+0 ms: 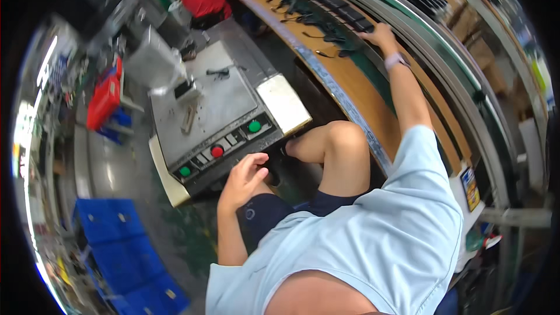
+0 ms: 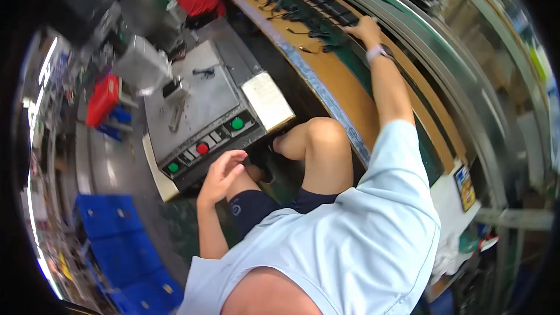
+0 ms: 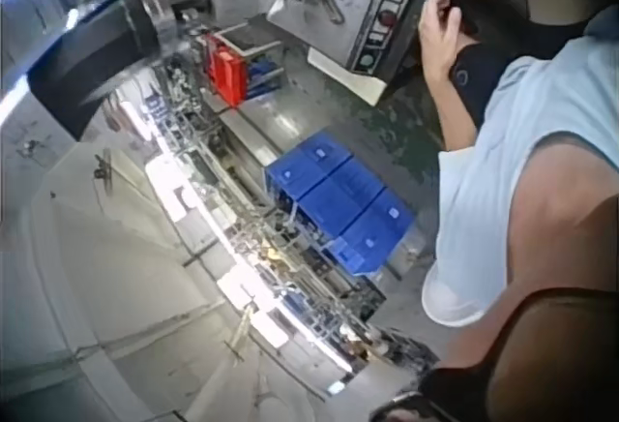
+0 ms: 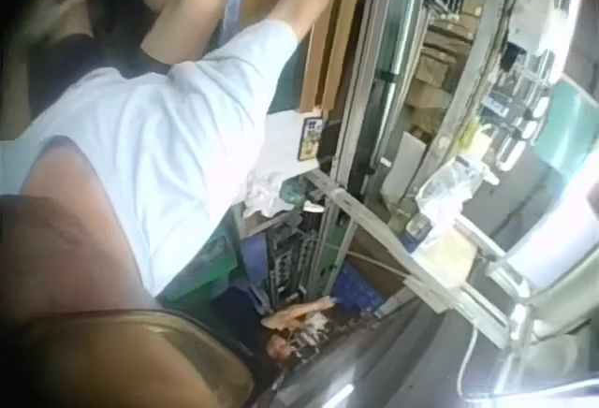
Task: The person cleans small electronic components with a cleaning cloth, then uses a press machine to assemble them.
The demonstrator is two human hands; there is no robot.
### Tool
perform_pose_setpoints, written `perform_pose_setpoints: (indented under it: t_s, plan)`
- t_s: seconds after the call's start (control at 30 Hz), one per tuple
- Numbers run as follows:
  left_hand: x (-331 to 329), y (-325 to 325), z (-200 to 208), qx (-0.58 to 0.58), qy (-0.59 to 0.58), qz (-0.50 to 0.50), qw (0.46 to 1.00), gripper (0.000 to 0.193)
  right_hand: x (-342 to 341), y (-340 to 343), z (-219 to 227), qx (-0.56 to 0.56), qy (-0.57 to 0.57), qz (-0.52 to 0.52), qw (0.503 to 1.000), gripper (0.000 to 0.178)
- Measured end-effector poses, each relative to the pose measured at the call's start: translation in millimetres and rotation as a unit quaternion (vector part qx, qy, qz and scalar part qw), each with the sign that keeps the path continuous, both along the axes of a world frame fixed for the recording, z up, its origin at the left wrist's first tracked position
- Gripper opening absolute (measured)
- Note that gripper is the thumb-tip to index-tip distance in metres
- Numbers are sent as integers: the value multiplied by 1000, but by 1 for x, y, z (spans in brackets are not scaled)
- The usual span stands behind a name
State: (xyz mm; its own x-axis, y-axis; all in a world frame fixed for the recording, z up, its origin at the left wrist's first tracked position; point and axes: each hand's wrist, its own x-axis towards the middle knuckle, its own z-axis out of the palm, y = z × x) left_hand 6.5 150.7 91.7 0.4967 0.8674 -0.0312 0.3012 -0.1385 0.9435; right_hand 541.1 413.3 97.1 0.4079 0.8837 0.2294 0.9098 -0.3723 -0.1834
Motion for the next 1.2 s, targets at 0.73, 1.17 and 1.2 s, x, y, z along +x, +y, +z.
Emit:
perform_pose_setpoints:
  t_s: [0.73,1.17,1.2]
  plan:
    - [-173,256,-22,169,-221,174,944,71,-326,-41,86,51,373,463,803,44]
    - [-117,-6,-55,-92,-638,341,685,50,-491,36,6,91,2,723,684,68]
    - [-116,-8,-66,-48,-527,411,742,47,-485,29,9,61,-55,706,703,73]
